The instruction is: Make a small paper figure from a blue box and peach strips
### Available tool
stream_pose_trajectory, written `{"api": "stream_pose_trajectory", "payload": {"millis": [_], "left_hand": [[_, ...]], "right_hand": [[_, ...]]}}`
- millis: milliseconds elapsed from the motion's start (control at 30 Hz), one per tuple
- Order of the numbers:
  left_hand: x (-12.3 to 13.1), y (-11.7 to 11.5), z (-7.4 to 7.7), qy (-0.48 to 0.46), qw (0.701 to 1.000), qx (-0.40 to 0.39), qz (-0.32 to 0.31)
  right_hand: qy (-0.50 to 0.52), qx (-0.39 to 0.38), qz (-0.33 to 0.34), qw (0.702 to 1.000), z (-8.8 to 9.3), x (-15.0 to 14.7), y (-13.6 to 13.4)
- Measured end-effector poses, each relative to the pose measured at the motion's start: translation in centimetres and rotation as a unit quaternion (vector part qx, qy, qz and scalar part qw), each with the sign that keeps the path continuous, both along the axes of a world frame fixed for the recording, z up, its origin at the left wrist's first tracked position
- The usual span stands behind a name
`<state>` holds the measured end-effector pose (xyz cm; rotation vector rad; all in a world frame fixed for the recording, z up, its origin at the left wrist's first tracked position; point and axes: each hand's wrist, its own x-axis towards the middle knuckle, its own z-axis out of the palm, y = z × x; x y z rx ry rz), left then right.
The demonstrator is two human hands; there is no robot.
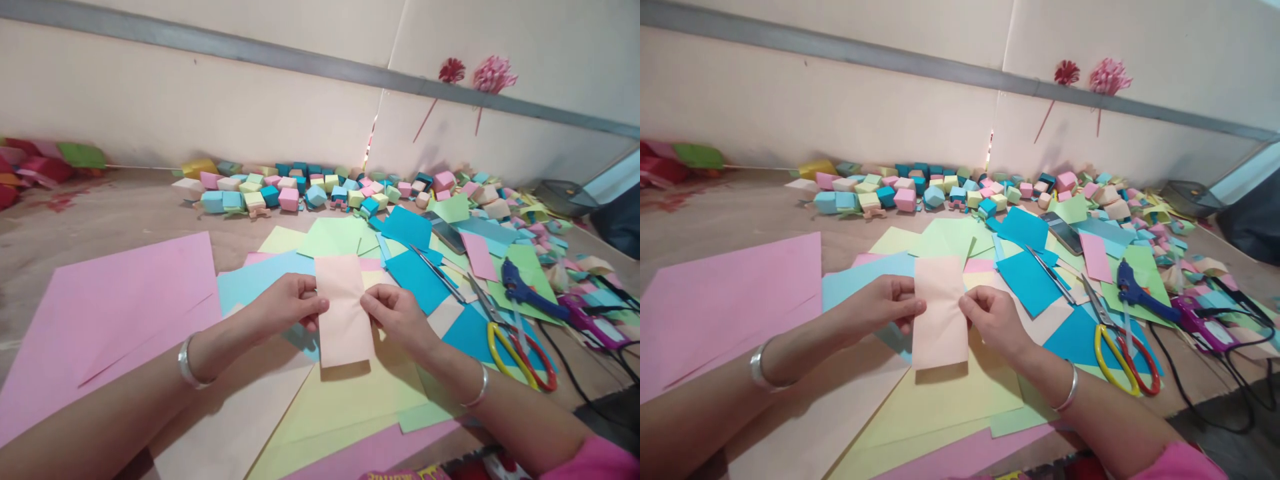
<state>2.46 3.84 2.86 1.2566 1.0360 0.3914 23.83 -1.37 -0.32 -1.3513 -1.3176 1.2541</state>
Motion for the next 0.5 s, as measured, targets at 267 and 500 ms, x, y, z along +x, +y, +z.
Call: {"api": "stream_pose_trajectory", "payload": {"millis": [267,500], "left_hand": [[0.1,0.0,0.6,-0.010,1.000,-0.018,-0.015],[-0.2,0.2,0.2,-0.011,1.000,0.007,-0.014]], "right_hand": [[0.003,-0.003,-0.024,1.000,0.2,-0.1,-0.3],[0.011,-0.022,0.020,0.999,-0.2,0.1,0.7]]}}
